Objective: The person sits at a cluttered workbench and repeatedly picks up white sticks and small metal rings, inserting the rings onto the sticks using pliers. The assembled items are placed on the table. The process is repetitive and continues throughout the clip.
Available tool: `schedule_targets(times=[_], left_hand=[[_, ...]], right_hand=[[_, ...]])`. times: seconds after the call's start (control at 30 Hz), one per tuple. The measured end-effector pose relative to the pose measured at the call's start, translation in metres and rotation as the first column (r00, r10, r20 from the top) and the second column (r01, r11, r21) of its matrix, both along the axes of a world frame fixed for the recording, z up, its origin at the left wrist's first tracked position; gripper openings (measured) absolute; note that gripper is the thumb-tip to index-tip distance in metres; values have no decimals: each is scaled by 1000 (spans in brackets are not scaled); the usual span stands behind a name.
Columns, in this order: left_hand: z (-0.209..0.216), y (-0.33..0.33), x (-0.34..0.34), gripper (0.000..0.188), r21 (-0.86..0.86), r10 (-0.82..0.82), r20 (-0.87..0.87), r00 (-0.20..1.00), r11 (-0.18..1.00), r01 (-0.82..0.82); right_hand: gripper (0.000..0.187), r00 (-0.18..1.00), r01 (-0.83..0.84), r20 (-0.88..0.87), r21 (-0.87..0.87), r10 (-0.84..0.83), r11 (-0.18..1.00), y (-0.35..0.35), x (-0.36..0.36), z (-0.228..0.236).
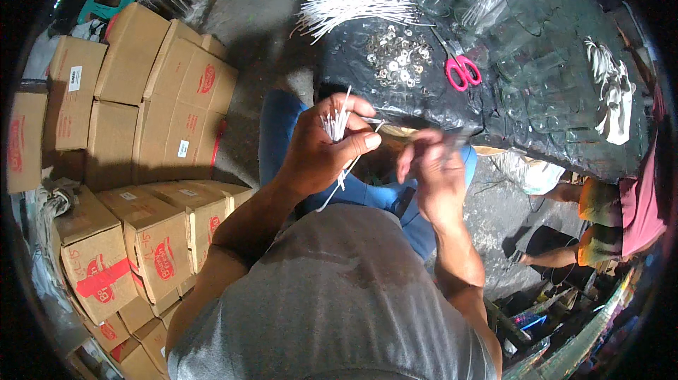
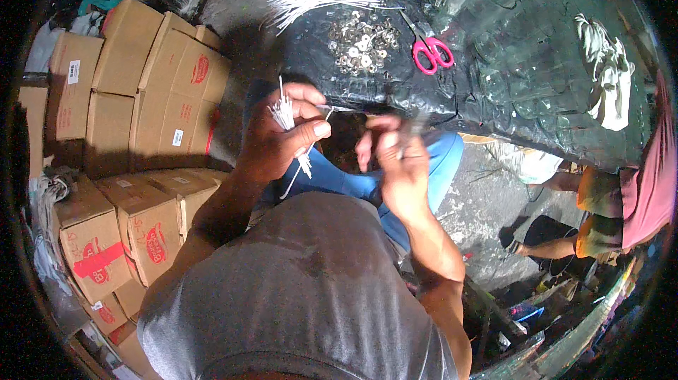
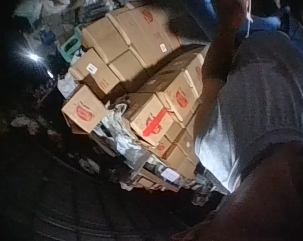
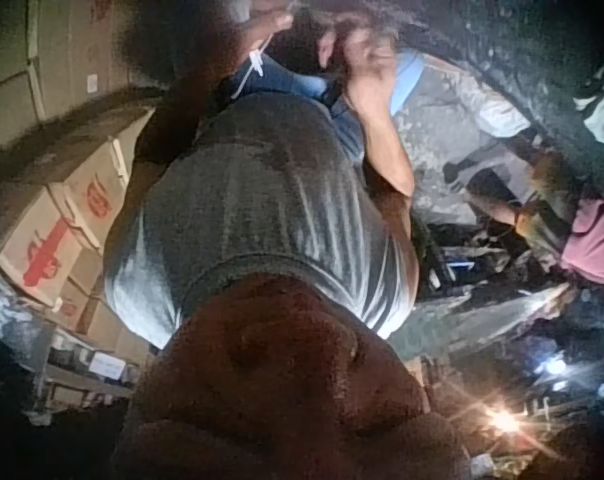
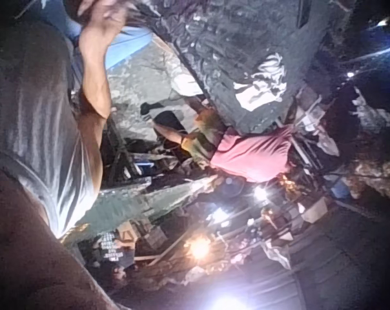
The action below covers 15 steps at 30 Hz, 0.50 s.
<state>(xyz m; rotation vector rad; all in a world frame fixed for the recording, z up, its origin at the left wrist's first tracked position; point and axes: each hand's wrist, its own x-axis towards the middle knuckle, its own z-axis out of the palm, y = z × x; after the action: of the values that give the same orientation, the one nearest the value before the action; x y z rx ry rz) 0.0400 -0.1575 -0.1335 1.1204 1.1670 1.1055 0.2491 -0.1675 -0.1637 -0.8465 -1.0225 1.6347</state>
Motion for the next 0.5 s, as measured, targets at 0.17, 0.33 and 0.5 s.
schedule_targets(times=[0.17,0.33,0.5], left_hand=[[2,4,-6,31,25,-72,33,997,997,71],[0,4,-6,32,44,-142,21,990,989,141],[3,4,-9,25,51,-127,1,992,991,127]], right_hand=[[28,719,-49,690,170,-84,984,-19,17,10],[41,705,-65,696,257,-138,964,-5,42,14],[40,498,-350,867,235,-33,907,1,32,38]])
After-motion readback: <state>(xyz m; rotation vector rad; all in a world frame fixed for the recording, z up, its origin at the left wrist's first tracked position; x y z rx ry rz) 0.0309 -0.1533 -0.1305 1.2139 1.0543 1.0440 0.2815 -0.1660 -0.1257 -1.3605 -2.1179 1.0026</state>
